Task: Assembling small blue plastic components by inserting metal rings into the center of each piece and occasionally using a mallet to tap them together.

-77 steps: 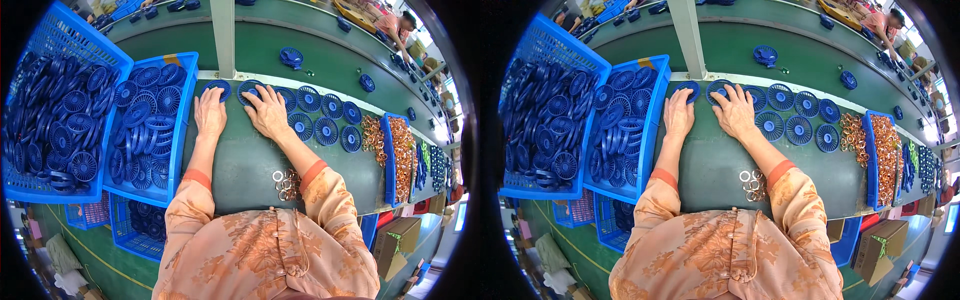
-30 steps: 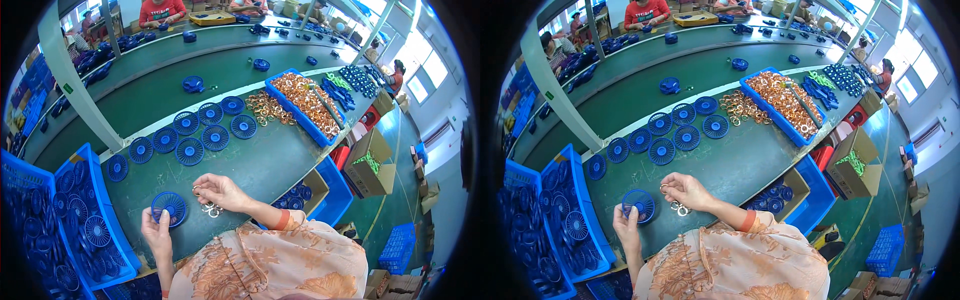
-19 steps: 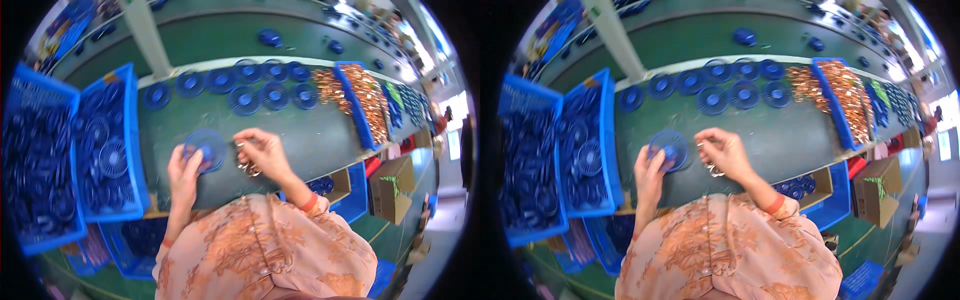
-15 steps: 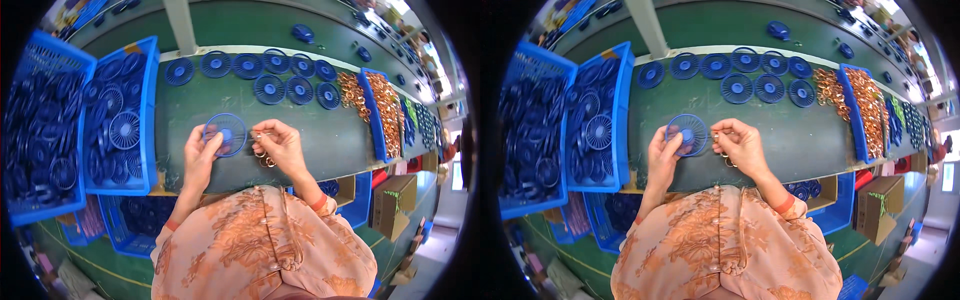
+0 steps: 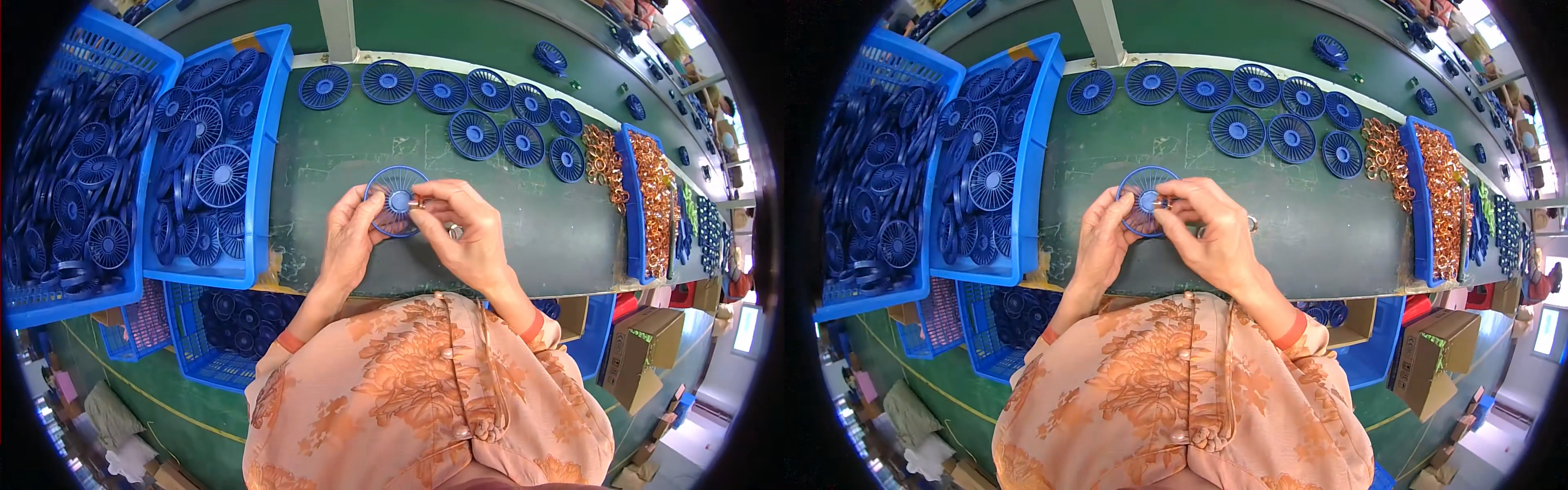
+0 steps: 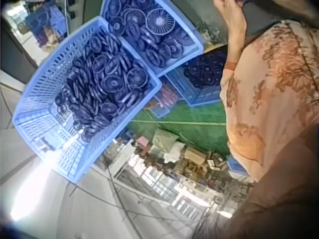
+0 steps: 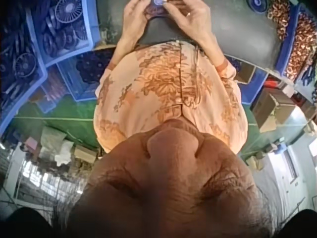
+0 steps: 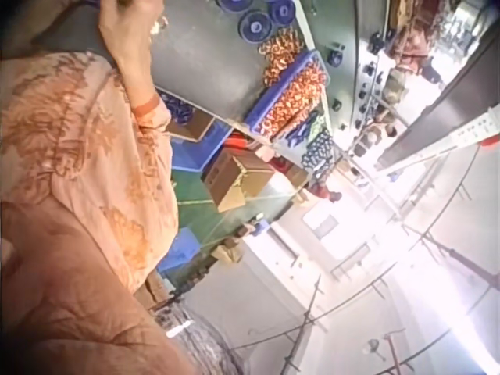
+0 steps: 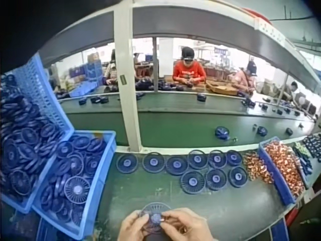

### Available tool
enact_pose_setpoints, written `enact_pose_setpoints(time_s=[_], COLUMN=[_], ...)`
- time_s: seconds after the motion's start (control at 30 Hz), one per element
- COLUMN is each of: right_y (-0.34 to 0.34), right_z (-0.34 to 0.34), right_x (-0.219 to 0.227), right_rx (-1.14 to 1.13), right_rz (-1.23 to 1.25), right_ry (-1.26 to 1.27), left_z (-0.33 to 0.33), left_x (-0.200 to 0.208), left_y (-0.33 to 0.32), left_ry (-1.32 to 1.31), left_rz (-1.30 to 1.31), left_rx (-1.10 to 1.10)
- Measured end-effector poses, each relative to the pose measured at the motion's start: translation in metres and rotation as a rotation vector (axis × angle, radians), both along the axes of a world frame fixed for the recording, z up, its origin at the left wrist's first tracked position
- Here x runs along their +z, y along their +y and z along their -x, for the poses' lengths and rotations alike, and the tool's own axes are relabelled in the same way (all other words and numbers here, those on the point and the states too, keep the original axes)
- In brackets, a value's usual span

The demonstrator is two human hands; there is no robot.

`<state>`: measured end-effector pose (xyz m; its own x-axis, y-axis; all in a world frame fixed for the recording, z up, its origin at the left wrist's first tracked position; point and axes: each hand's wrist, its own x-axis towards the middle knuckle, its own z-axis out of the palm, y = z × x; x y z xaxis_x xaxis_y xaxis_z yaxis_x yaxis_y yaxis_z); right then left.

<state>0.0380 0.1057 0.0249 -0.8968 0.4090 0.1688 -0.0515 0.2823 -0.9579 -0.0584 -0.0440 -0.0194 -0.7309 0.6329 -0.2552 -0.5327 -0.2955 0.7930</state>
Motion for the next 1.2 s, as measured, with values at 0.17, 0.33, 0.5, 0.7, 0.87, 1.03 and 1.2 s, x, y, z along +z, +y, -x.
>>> enact_pose_setpoints(time_s=[0.17, 0.33, 0.5, 0.7, 0.87, 1.03, 1.2], right_y=[-0.004, -0.003, -0.006, 0.001, 0.008, 0.021, 0.004], right_z=[0.012, 0.012, 0.01, 0.012, 0.01, 0.008, 0.0], right_x=[-0.006, -0.014, -0.015, -0.027, -0.026, -0.018, -0.014], right_rx=[-0.027, -0.042, -0.108, -0.04, 0.087, 0.146, 0.065], right_rz=[-0.381, -0.502, -0.502, -0.576, -0.605, -0.641, 0.472], right_ry=[0.126, 0.097, 0.027, 0.23, 0.269, 0.266, 0.045], left_z=[-0.002, -0.007, -0.014, -0.005, -0.003, 0.002, -0.002], left_x=[0.002, -0.006, -0.007, -0.005, 0.004, -0.005, 0.002], left_y=[0.003, 0.004, 0.008, -0.003, -0.006, -0.008, 0.0], left_ry=[0.026, 0.099, 0.089, 0.113, 0.154, 0.112, 0.116], left_rz=[0.02, 0.043, 0.01, 0.003, 0.038, 0.027, -0.033], left_rx=[0.027, 0.046, 0.069, -0.022, -0.06, -0.13, -0.181])
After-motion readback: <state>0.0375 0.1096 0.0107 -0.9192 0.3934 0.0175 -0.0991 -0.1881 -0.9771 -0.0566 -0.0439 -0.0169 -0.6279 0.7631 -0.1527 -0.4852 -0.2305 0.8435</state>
